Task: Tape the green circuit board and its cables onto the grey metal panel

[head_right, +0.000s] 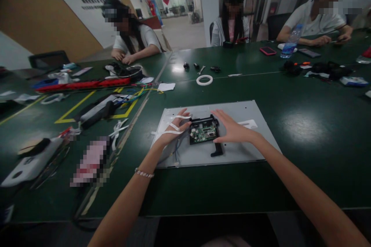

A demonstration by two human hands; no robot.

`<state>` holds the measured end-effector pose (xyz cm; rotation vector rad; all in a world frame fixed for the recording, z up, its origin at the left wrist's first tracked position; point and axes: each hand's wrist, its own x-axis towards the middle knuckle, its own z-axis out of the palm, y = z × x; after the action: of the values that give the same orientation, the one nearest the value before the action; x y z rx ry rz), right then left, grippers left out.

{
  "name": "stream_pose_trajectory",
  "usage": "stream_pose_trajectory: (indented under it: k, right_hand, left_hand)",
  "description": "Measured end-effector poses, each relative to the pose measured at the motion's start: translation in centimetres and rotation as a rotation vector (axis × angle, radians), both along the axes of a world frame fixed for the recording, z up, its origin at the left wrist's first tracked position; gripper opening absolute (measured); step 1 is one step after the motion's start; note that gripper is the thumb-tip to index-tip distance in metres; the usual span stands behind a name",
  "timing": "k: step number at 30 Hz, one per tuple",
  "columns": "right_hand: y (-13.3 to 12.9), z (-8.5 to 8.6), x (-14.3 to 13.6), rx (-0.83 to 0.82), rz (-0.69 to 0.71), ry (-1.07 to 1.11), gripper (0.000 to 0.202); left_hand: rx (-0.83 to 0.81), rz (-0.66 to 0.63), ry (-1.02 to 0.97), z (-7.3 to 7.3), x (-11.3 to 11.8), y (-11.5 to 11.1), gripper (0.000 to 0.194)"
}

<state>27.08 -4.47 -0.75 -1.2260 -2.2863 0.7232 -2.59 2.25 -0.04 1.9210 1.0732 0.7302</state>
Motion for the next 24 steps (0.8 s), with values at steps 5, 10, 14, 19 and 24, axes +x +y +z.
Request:
stream_pose_trajectory:
  k: [5,10,14,19,24]
  right_hand:
    - [0.9,-0.9,-2.1,-0.007,0.045,0.048,0.118]
    - [0.2,-0.5,-1.1,0.069,-0.068,0.078,0.118]
    - [-0.4,-0.9,0.6,0.040,-0.190,0.100,0.116]
    - [-0.2,-1.7,1.4,0.031,-0.196,0.085,0.110]
    - [-0.2,-2.0,1.1,0.070,-0.166,0.046,0.098]
  left_hand:
    - [-0.033,-0.109,-0.090,-0.9,-0.3,0.4,0.065]
    - [-0.067,-0.182,-0.126,-1.3,-0.6,0.7,0.066]
    - [-0.082,-0.183,-0.089,-1.4,-1.0,1.1,0.067]
    - [-0.032,-0.219,-0.026,-1.4,-0.9,1.2,0.065]
    - [0.058,-0.218,0.044,-0.7,0.5,-0.1,0.075]
